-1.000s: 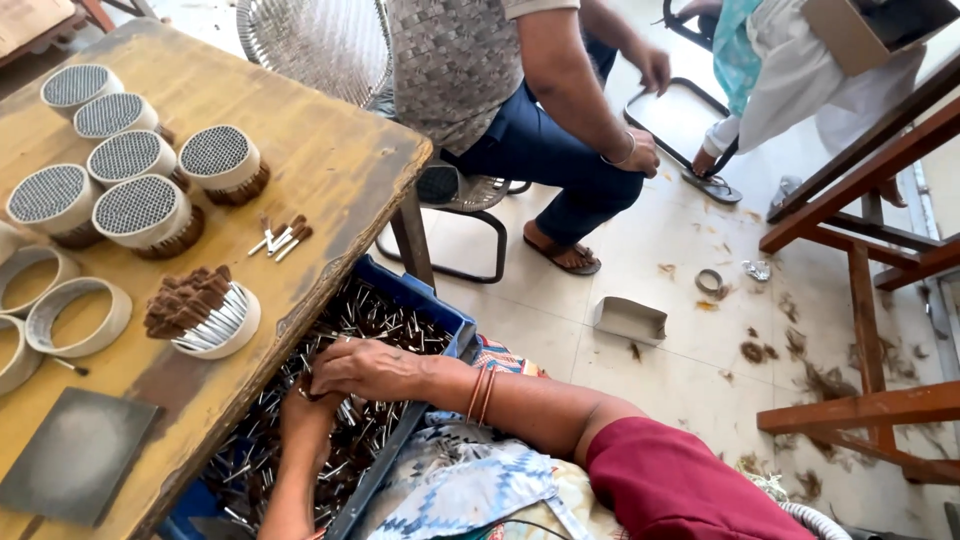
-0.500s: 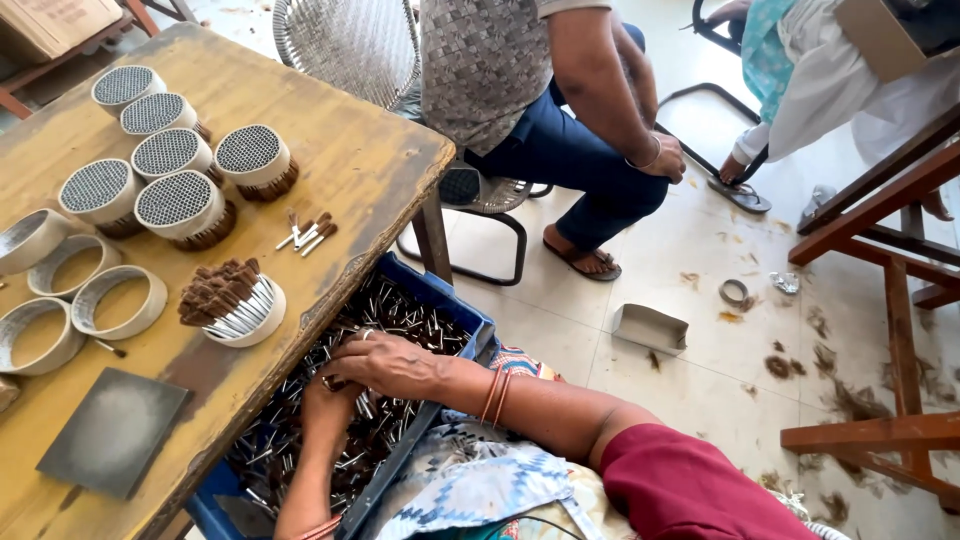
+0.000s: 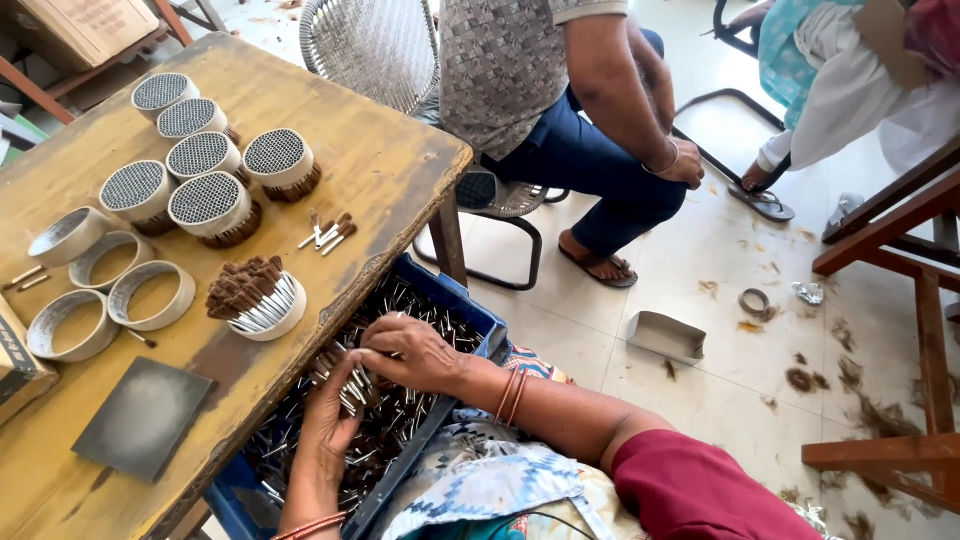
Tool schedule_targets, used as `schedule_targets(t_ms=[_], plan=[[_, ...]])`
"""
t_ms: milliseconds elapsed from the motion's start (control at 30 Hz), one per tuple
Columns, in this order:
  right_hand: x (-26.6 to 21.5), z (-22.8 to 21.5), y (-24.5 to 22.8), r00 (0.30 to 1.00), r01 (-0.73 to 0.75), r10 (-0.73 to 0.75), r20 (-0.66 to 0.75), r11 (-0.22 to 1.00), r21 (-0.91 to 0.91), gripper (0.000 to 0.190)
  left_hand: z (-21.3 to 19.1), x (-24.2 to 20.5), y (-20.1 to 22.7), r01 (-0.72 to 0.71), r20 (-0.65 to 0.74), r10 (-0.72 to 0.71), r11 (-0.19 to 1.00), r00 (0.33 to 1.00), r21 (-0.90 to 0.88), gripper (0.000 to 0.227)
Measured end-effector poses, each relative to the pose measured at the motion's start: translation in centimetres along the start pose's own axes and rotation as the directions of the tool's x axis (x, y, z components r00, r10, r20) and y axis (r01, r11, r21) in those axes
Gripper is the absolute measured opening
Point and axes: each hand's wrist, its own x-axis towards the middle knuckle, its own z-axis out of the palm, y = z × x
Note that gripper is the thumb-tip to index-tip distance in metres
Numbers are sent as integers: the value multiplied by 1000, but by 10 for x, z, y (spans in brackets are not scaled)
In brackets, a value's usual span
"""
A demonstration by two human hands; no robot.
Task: The person is inserting bundles of bristles into circular brush bases and sorting metal pins in an industrial workshop.
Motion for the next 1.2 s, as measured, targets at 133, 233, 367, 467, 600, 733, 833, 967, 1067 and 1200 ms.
schedule_targets(t_ms=[133,233,367,467,600,733,833,967,1067,1200], plan=[[8,-9,-9,964,-260,264,-36,962,89,29,26,-12,-3,-157,50,156,823,987,546,33],[7,-3,-6,975,-210,204,93,976,58,34,25,-9,-10,-232,108,263,506,959,831,38],[-5,13,14,981,-112,103,163,993,47,26,-6,15,-25,-230,69,270,627,960,745,46],[-8,13,18,985,-78,75,154,997,11,25,4,8,-20,-126,-20,197,695,980,708,44],[-12,14,15,957,-193,185,223,981,16,21,-6,10,-22,-66,-60,147,725,987,686,45],[-6,0,12,985,-166,158,66,978,129,17,5,4,-8,-1,-42,19,923,999,385,37],[-8,0,11,994,-106,109,-17,988,114,18,13,-4,-3,65,-24,-62,984,998,164,34],[-7,0,4,990,-13,-17,138,977,212,21,12,-3,-1,128,-194,-60,924,979,362,37],[5,-9,-3,991,-133,133,10,986,100,26,11,-1,-9,47,-142,78,698,987,715,36],[4,-1,3,985,-149,154,76,987,-59,38,-1,7,-22,-168,78,192,513,978,842,40]])
